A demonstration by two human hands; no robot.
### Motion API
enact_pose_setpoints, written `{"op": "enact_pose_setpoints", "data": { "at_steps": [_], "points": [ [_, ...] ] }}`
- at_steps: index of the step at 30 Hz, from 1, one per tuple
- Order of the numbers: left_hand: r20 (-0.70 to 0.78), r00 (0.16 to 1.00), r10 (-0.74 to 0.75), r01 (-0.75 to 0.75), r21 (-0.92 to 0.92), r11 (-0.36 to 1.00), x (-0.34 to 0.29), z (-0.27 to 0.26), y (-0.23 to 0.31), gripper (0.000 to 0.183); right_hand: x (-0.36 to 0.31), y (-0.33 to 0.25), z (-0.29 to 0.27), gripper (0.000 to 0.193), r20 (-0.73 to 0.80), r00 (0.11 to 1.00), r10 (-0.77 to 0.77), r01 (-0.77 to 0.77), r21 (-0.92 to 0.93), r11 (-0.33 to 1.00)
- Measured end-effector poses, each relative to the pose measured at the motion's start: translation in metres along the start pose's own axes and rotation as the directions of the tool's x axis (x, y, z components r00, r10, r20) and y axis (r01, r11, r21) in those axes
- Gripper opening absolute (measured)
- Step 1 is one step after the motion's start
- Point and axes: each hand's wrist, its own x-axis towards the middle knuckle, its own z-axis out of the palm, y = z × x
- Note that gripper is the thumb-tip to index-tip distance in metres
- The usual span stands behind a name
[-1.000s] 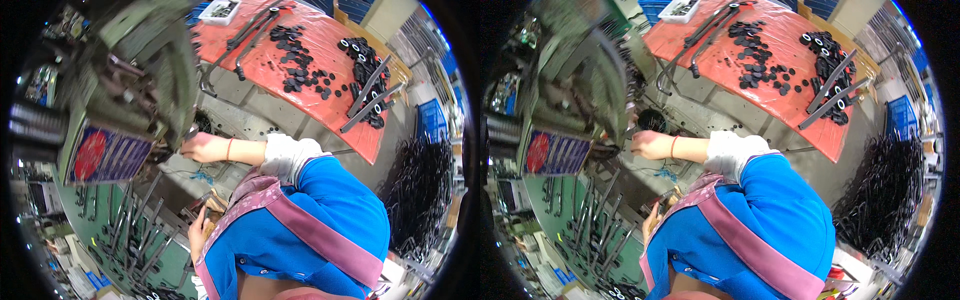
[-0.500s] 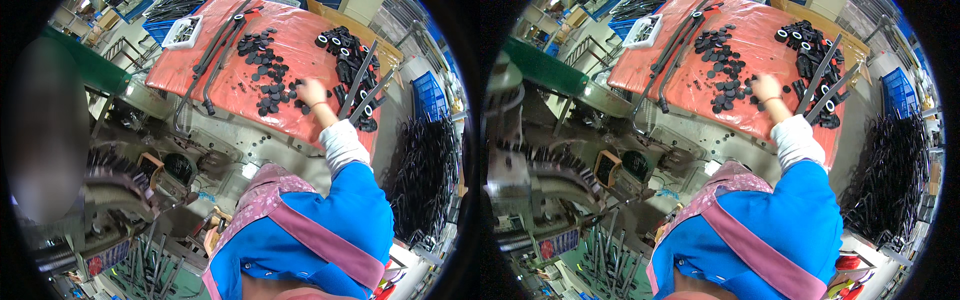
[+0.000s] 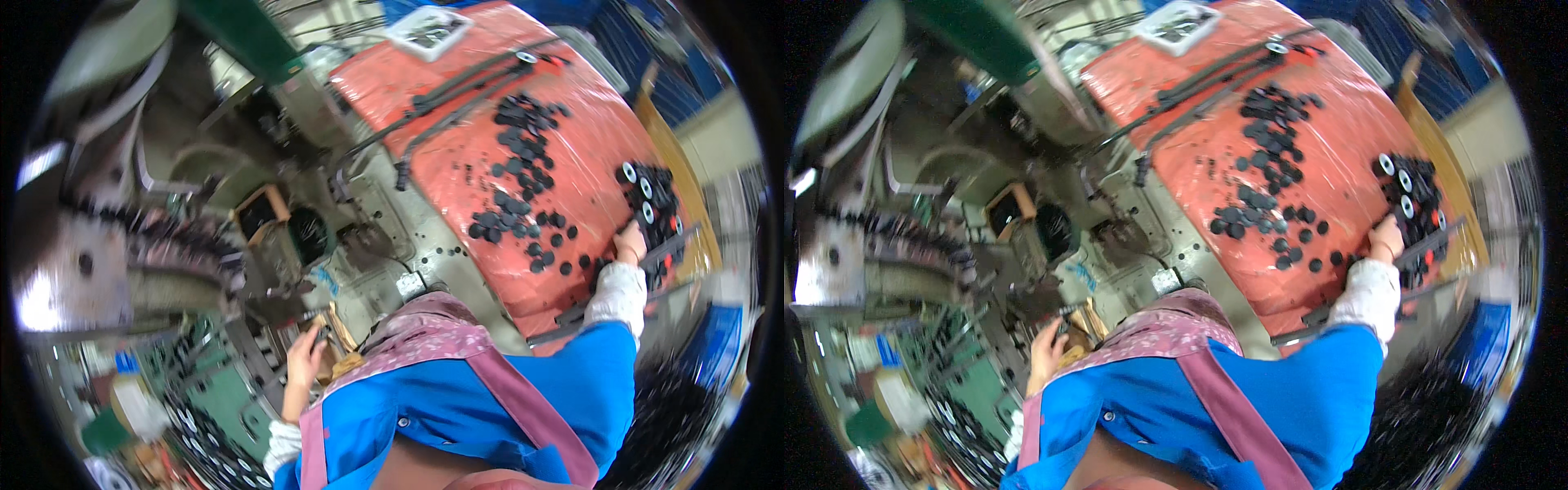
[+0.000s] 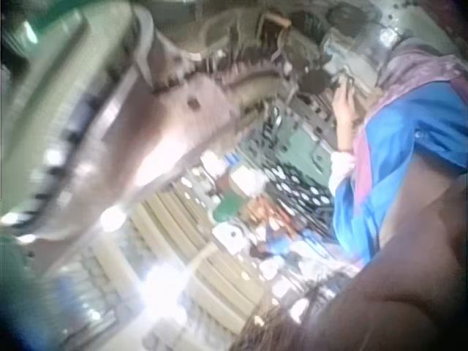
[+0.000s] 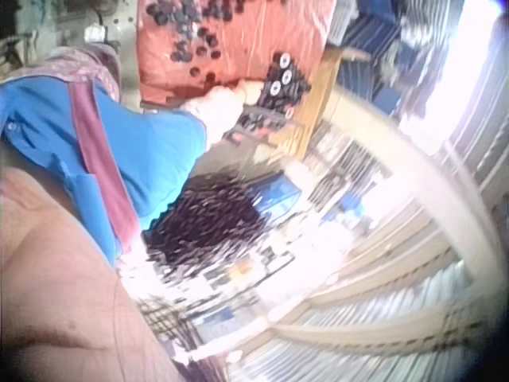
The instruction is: The person repeatedly picks up metal rods and small black components, inserts them into a press machine, and removes the assembled parts. They place finished assemblies onto a nearby rack and continue the cycle with new components.
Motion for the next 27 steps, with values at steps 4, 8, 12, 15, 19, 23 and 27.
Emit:
{"op": "enact_pose_setpoints", "data": {
  "at_steps": [4,8,12,15,19,23,27],
  "points": [
    [0.059,0.996,-0.063,0.067,-0.061,0.996,0.000,-0.009,-0.015,0.034,0.007,-0.008,-0.023,0.070,-0.250,0.964,-0.086,0.194,0.446,0.874],
    [0.061,0.994,-0.096,0.097,-0.017,0.995,0.000,-0.020,-0.034,0.037,-0.036,-0.058,-0.070,0.068,-0.112,0.971,-0.212,0.134,0.986,0.096],
    [0.039,0.996,-0.079,0.083,-0.122,0.989,0.004,-0.031,-0.036,0.038,-0.154,-0.152,-0.091,0.057,-0.068,0.795,-0.603,-0.204,0.906,-0.370],
    [-0.056,0.997,-0.060,0.057,-0.055,0.997,0.003,-0.040,-0.020,0.037,-0.258,-0.229,-0.091,0.068,-0.202,0.411,-0.889,-0.507,0.760,-0.407],
    [-0.109,0.993,-0.047,0.059,0.113,0.992,0.002,-0.059,-0.003,0.038,-0.390,-0.298,-0.098,0.064,-0.123,0.164,-0.979,-0.672,0.713,-0.202],
    [-0.168,0.986,0.004,0.017,0.123,0.992,-0.003,-0.081,-0.004,0.041,-0.468,-0.333,-0.122,0.052,-0.075,0.049,-0.996,-0.532,0.842,-0.089],
    [-0.146,0.988,0.042,-0.017,0.168,0.986,-0.010,-0.095,-0.015,0.043,-0.504,-0.350,-0.136,0.054,-0.110,0.013,-0.994,-0.510,0.854,-0.101]
  ]
}}
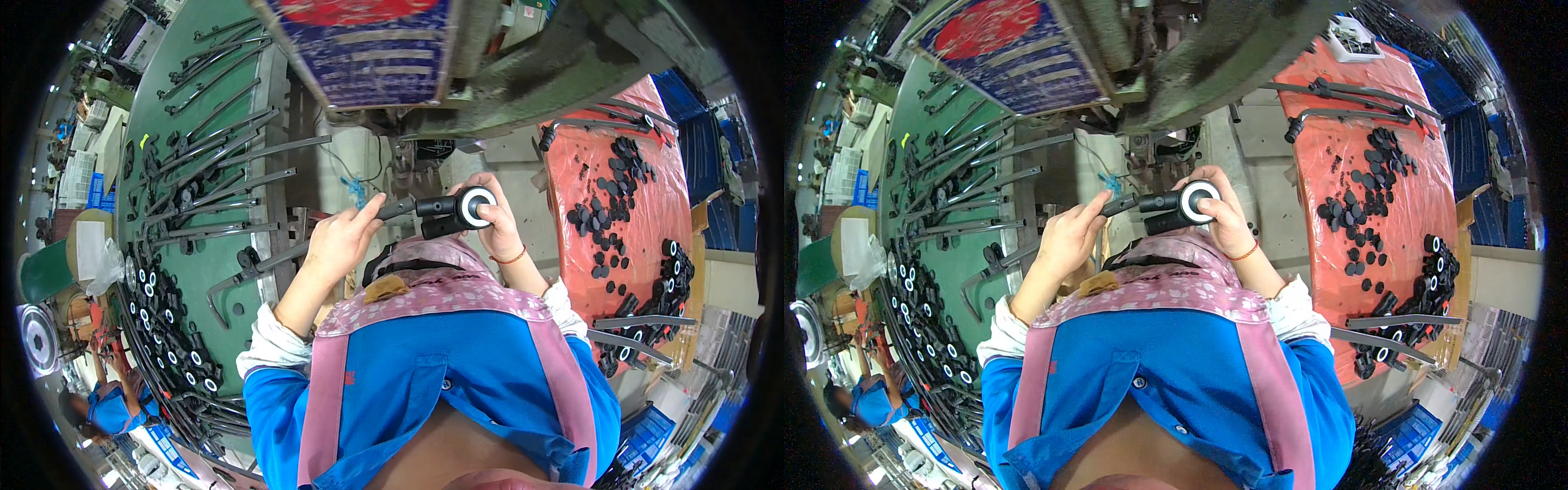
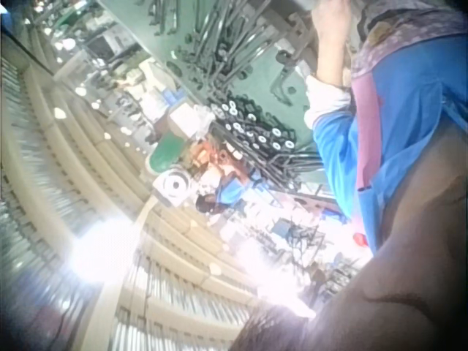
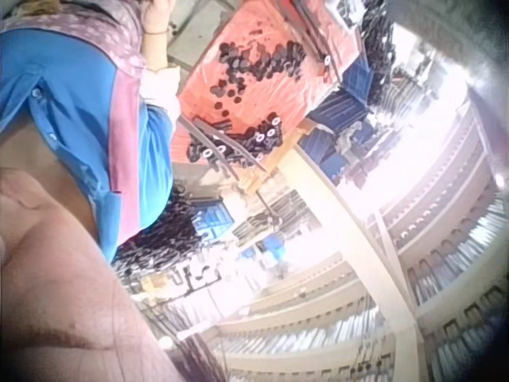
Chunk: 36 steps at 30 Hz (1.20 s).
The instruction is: The person repeatedly picks up metal rods and small black components, inserts them into a press machine, and removes the assembled parts. They place finished assemblies onto a nearby rack and continue the cycle with new components.
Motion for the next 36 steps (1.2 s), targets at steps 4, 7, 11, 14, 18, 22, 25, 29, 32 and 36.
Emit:
{"op": "enact_pose_setpoints", "data": {
  "at_steps": [4,7,11,14,18,22,25,29,32,36],
  "points": [
    [-0.022,0.999,0.037,-0.037,0.029,0.999,-0.003,-0.008,-0.014,0.040,0.013,0.012,0.018,0.061,-0.043,0.995,-0.095,0.085,-0.208,0.974],
    [-0.018,0.999,0.048,-0.048,0.009,0.999,-0.003,-0.016,-0.022,0.039,0.018,0.016,0.024,0.059,0.002,0.990,-0.142,0.137,-0.293,0.946],
    [0.045,0.999,0.029,-0.031,0.039,0.999,-0.002,-0.026,-0.027,0.037,0.029,0.008,0.025,0.058,0.097,0.987,-0.127,0.153,-0.345,0.926],
    [0.118,0.989,0.086,-0.080,-0.051,0.995,0.000,-0.026,-0.022,0.034,0.040,0.003,0.030,0.058,0.258,0.966,-0.035,0.175,-0.544,0.820],
    [0.029,0.993,0.116,-0.114,-0.038,0.993,0.010,-0.028,-0.022,0.029,0.044,0.004,0.048,0.055,0.228,0.971,-0.072,0.179,-0.494,0.851],
    [0.060,0.994,0.088,-0.087,-0.029,0.996,0.024,-0.031,-0.024,0.026,0.053,-0.005,0.054,0.052,0.090,0.988,-0.122,0.152,-0.577,0.802],
    [0.036,0.993,0.113,-0.113,0.006,0.994,0.043,-0.033,-0.025,0.024,0.059,-0.011,0.050,0.045,-0.062,0.994,-0.090,0.030,-0.638,0.770],
    [0.014,0.990,0.137,-0.138,0.041,0.990,0.067,-0.036,-0.028,0.028,0.071,0.002,0.033,0.025,-0.130,0.936,-0.328,0.185,-0.610,0.771],
    [0.062,0.994,0.092,-0.096,0.053,0.994,0.081,-0.039,-0.031,0.031,0.097,0.015,0.006,0.024,0.064,0.945,-0.320,0.233,-0.820,0.523],
    [0.090,0.994,0.065,-0.067,0.025,0.997,0.092,-0.041,-0.033,0.028,0.112,0.032,-0.015,0.027,0.159,0.852,-0.499,0.312,-0.919,0.239]
  ]
}}
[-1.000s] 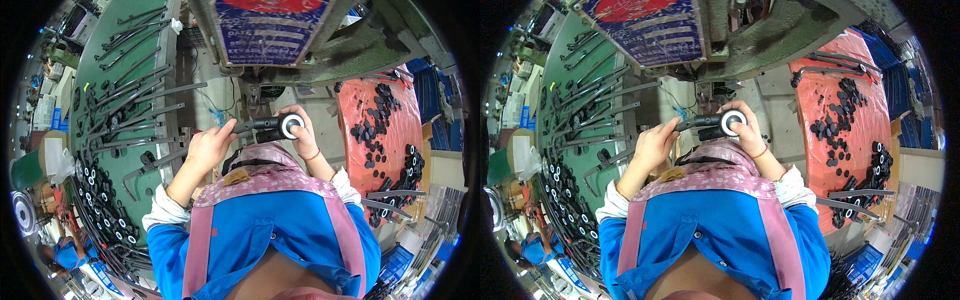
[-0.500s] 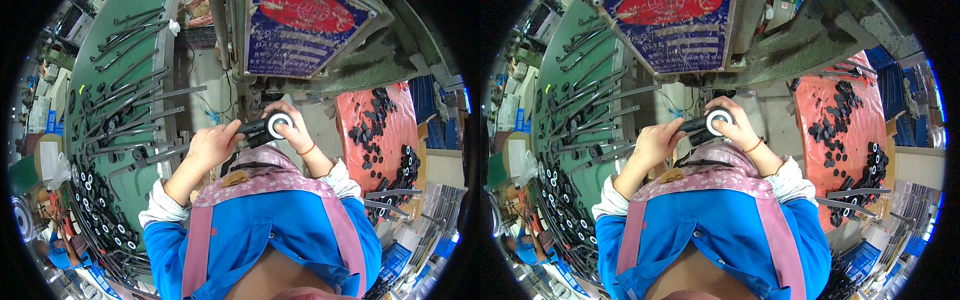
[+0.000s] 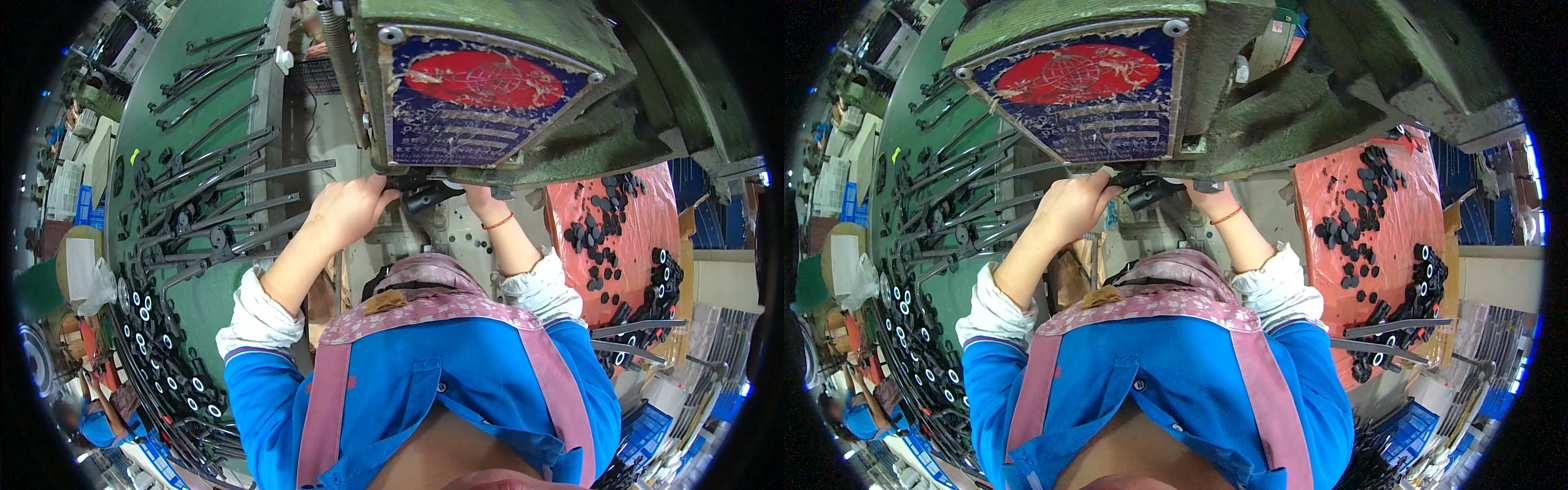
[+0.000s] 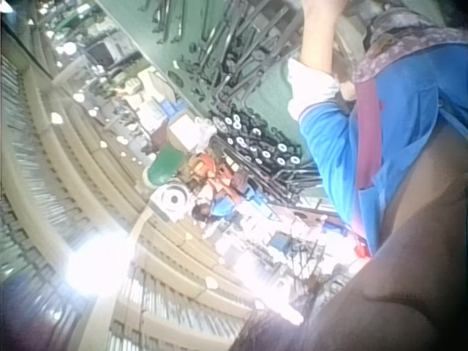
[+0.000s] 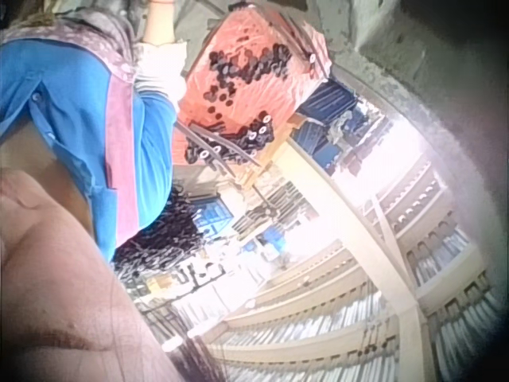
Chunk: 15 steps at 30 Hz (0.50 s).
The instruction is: The person repeatedly picks up metal rods and small black components, inserts them into a press machine, and removes the assembled parts. They place finished assemblies onto a nearby rack and continue the cycle with new components.
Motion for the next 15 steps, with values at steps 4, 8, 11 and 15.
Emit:
{"op": "enact_pose_setpoints", "data": {
  "at_steps": [4,8,11,15],
  "points": [
    [0.062,0.998,0.000,0.003,-0.044,0.999,0.006,0.000,-0.001,0.028,-0.001,-0.004,-0.012,0.032,0.069,0.998,-0.003,0.012,-0.136,0.991],
    [0.095,0.995,0.005,0.000,-0.059,0.998,0.005,0.002,-0.007,0.029,-0.001,-0.017,-0.017,0.035,0.150,0.980,0.127,-0.121,-0.050,0.991],
    [0.119,0.993,-0.011,0.025,-0.118,0.993,0.005,0.011,-0.010,0.029,-0.002,-0.012,-0.008,0.038,0.085,0.995,0.044,-0.029,-0.168,0.985],
    [0.168,0.986,-0.007,0.024,-0.099,0.995,0.010,0.023,-0.017,0.034,-0.013,0.012,-0.003,0.033,0.197,0.961,0.197,-0.144,-0.253,0.957]
  ]
}}
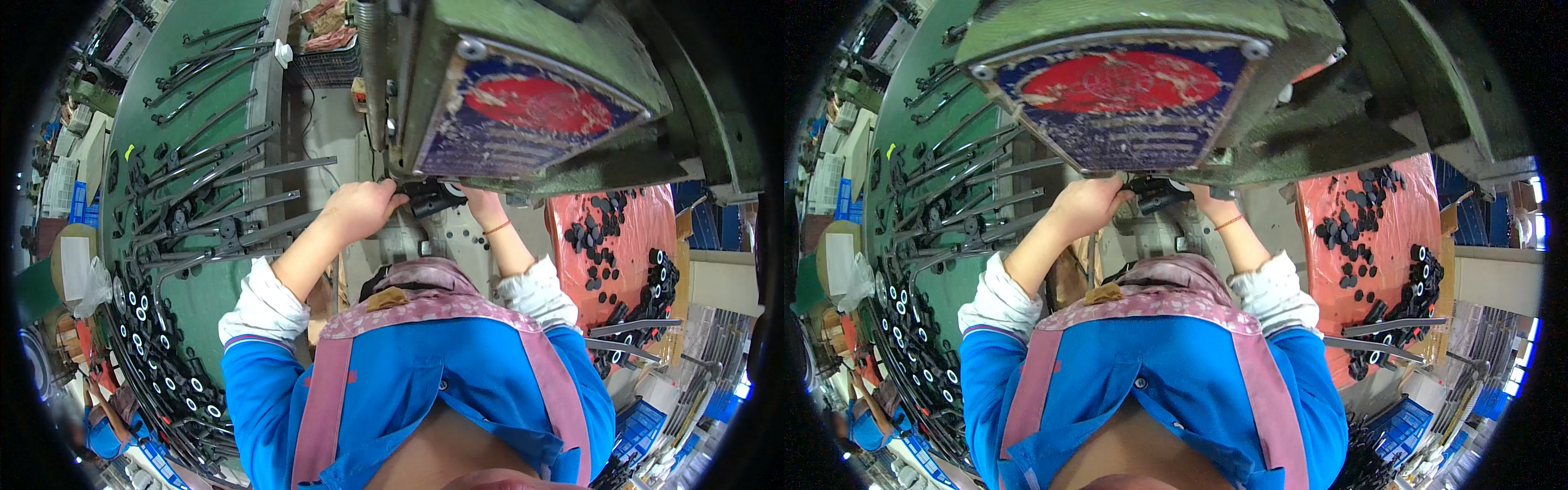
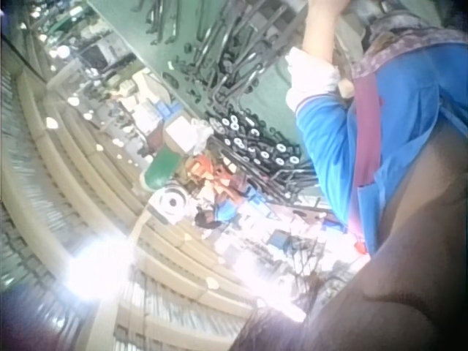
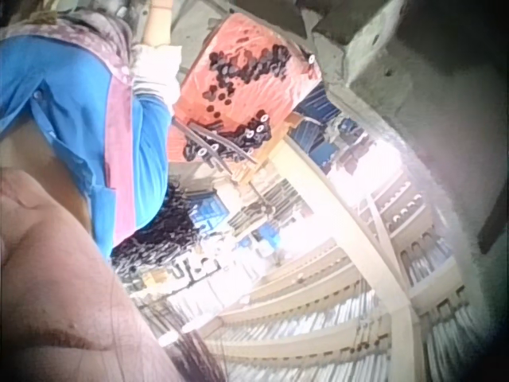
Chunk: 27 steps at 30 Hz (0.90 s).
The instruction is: The person repeatedly picks up metal rods and small black components, inserts them into a press machine, and removes the assembled parts. They place finished assemblies onto a nearby rack and continue the cycle with new components.
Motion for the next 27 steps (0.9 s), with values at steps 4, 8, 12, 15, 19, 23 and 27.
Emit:
{"op": "enact_pose_setpoints", "data": {
  "at_steps": [4,8,12,15,19,23,27],
  "points": [
    [-0.117,0.988,0.104,-0.101,0.028,0.995,-0.006,0.010,-0.006,0.031,-0.008,0.025,0.011,0.025,-0.049,0.968,-0.245,0.219,-0.303,0.927],
    [-0.412,0.892,0.184,-0.127,0.164,0.978,-0.041,0.007,-0.030,0.039,-0.013,0.047,0.019,0.036,-0.238,0.908,-0.345,0.339,-0.067,0.938],
    [-0.349,0.935,0.064,-0.047,0.059,0.997,-0.073,0.001,-0.060,0.033,-0.017,0.070,0.031,0.039,-0.312,0.891,-0.329,0.302,-0.133,0.944],
    [-0.366,0.928,0.067,-0.058,0.036,0.998,-0.074,0.006,-0.060,0.031,-0.013,0.075,0.040,0.036,-0.351,0.921,-0.168,0.193,0.037,0.980],
    [-0.304,0.953,0.001,0.019,0.061,0.998,-0.072,0.006,-0.058,0.034,-0.009,0.056,0.036,0.031,-0.357,0.909,-0.213,0.208,-0.053,0.977],
    [-0.292,0.956,-0.017,0.033,0.048,0.998,-0.071,0.005,-0.057,0.037,-0.007,0.026,0.027,0.026,-0.387,0.887,-0.253,0.279,0.012,0.960],
    [-0.263,0.964,-0.046,0.055,0.027,0.998,-0.071,0.002,-0.056,0.035,-0.007,0.012,0.027,0.026,-0.386,0.916,-0.104,0.216,0.261,0.941]
  ]
}}
